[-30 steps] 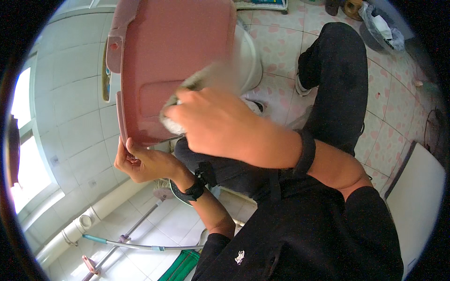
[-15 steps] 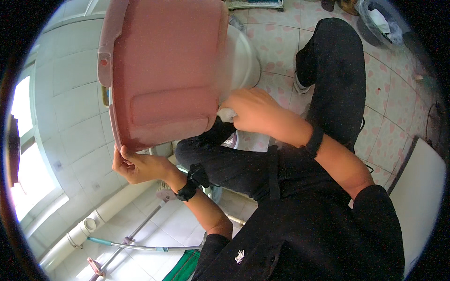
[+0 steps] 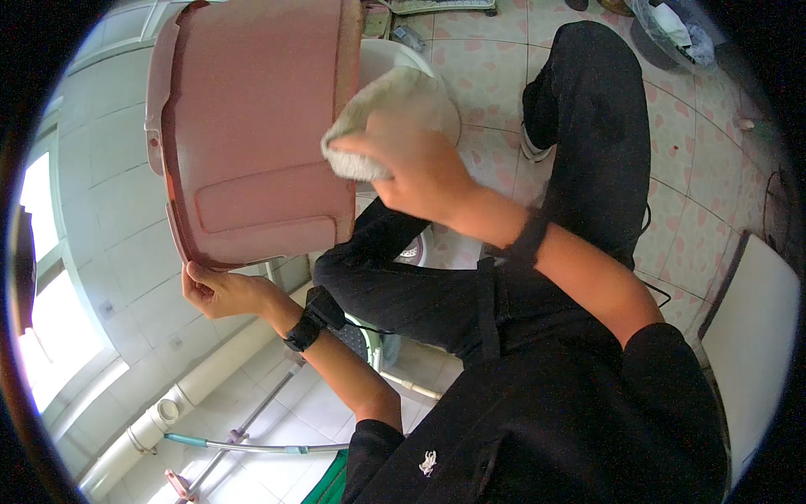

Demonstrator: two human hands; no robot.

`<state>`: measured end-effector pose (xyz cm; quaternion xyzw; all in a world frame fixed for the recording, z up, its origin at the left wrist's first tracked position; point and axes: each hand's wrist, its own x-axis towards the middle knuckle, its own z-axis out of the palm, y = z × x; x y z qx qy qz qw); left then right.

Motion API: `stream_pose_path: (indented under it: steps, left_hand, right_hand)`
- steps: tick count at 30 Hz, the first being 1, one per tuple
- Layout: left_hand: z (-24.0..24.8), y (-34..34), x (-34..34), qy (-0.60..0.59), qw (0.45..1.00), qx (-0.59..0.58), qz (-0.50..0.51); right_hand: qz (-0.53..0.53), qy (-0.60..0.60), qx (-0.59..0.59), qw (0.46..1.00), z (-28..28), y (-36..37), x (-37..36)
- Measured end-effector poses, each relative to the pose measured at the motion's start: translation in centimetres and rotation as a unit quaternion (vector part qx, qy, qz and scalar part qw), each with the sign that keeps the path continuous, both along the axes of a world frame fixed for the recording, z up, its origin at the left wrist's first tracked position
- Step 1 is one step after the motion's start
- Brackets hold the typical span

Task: Cleaning a pink mop bucket with a rag and a brush inside a bathroom.

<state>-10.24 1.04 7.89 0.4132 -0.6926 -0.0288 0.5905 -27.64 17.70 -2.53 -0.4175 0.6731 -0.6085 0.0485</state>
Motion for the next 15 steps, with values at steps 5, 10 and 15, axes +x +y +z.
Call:
stream_pose_path:
  steps: [5,10,15]
  left_hand:
    - [-0.2,-1.1,0.6,0.018,1.000,0.016,0.001]
    - [-0.4,-1.9,1.2,0.008,1.000,0.008,-0.018]
    - [-1.2,-3.0,2.1,0.010,1.000,-0.023,-0.009]
  right_hand:
    - [0.067,0.042,0.017,0.997,-1.1,0.2,3.8]
    - [0.121,0.097,0.037,0.987,-1.3,0.6,3.2]
    - [0.070,0.072,0.033,0.994,-1.5,0.2,0.1]
